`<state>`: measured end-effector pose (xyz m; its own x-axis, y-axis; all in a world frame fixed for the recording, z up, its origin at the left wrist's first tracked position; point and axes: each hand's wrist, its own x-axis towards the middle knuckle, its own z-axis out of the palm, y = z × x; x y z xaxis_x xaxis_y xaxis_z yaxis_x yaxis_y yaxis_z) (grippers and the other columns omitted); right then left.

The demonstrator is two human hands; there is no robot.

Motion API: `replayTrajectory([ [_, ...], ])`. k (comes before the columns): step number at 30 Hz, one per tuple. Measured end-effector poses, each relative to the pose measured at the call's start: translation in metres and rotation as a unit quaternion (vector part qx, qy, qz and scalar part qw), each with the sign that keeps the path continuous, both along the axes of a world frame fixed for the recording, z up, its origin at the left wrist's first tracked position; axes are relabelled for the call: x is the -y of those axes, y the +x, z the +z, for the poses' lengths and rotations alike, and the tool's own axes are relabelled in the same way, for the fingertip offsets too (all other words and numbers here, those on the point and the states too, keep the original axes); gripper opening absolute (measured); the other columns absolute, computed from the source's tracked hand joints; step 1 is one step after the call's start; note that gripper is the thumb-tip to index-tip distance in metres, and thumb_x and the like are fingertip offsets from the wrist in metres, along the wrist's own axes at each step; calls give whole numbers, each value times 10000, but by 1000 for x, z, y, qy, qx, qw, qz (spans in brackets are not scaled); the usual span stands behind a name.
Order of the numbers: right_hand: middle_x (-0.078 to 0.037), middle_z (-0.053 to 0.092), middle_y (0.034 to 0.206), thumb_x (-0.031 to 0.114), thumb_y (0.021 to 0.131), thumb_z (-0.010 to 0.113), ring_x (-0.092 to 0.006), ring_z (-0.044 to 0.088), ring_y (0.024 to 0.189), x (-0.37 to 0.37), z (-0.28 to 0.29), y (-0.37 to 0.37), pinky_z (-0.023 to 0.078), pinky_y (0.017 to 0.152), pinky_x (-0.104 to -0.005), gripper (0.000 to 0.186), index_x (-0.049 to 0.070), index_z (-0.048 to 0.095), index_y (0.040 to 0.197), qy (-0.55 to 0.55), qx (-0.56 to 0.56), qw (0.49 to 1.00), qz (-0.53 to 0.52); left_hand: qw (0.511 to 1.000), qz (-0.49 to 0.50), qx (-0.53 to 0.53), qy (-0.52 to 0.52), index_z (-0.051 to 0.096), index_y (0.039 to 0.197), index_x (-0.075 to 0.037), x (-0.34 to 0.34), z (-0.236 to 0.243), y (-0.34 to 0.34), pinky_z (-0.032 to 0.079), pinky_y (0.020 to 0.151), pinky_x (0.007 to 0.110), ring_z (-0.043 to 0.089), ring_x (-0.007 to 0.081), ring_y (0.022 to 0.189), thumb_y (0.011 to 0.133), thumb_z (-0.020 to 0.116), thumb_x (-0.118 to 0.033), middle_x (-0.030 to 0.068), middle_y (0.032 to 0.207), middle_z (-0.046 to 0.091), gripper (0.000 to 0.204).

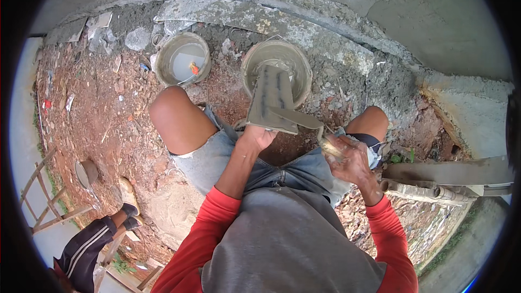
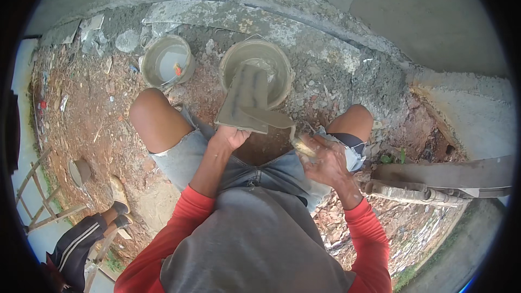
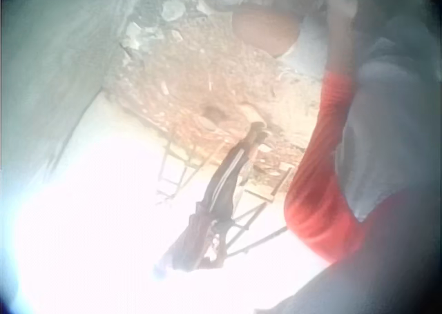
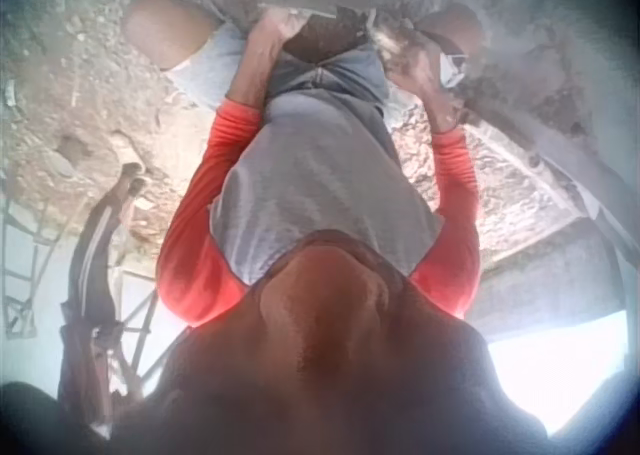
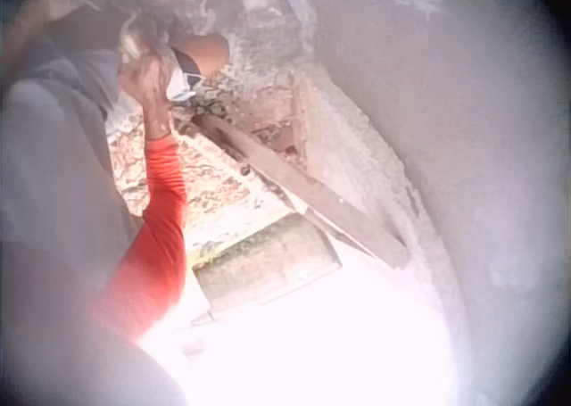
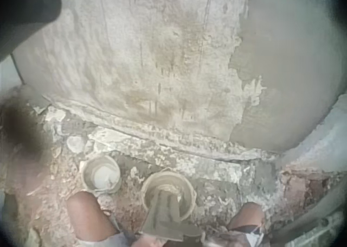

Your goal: The person applies plaster to a concrete wall using a trowel and a hawk. The person uses a small hand tool to scoop plaster from a bucket onto a hawk, then uses a rectangular trowel to spread the plaster onto the wall in smooth strokes. The person also uses a wet paintbrush to smooth and finish the edges of the plastered section.

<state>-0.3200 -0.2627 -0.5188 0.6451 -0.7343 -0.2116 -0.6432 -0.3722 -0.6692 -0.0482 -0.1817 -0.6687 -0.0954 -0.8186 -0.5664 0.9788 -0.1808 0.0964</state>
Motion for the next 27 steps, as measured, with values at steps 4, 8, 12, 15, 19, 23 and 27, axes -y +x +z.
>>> replayTrajectory([
  [4,-276,722,1038,230,824,705,-469,695,970,57,-90,52,546,912,-500,433,65,725,1225,-50,-76,994,-58,994,21,67,79,615,1324,-95,-4,60,-9,635,858,380,728,217,1030,1069,556,-227,61,1173,726,293],
  [8,-273,721,1058,250,798,705,-452,688,1013,100,-96,105,531,936,-519,442,76,739,1203,-38,-139,990,-8,995,72,67,-19,632,1311,-68,-19,78,27,622,899,388,729,214,1037,1062,566,-217,80,1190,724,298],
  [12,-234,736,1071,227,743,742,-410,684,1066,123,-84,139,537,945,-502,440,69,748,1154,-86,-241,967,17,974,173,140,-50,669,1236,-41,24,74,51,632,792,390,743,210,909,1034,609,-201,75,1077,743,265],
  [15,-256,723,1065,243,733,725,-443,679,1043,119,-108,147,525,946,-522,416,32,738,1092,-186,-194,956,116,960,138,236,-55,700,1157,-41,55,71,83,608,772,364,742,199,897,1020,632,-273,77,1004,745,279],
  [19,-266,713,1029,207,723,728,-444,686,1004,108,-70,159,526,929,-533,375,6,723,1039,-175,-200,930,254,908,159,387,-24,700,1113,-16,98,40,115,566,779,430,723,243,994,989,642,-414,141,1105,732,422],
  [23,-225,715,1114,156,746,737,-401,694,1036,138,-90,180,534,941,-498,389,23,726,1111,-198,-296,919,168,892,144,425,50,664,1159,82,117,11,124,468,948,519,630,342,1154,944,600,-506,259,1347,614,629],
  [27,-224,710,1105,144,734,744,-408,681,1068,124,-100,170,511,989,-489,392,25,721,1108,-183,-295,906,241,879,32,453,145,624,1225,163,127,3,102,466,928,467,642,380,1137,901,605,-411,282,1237,667,659],
])
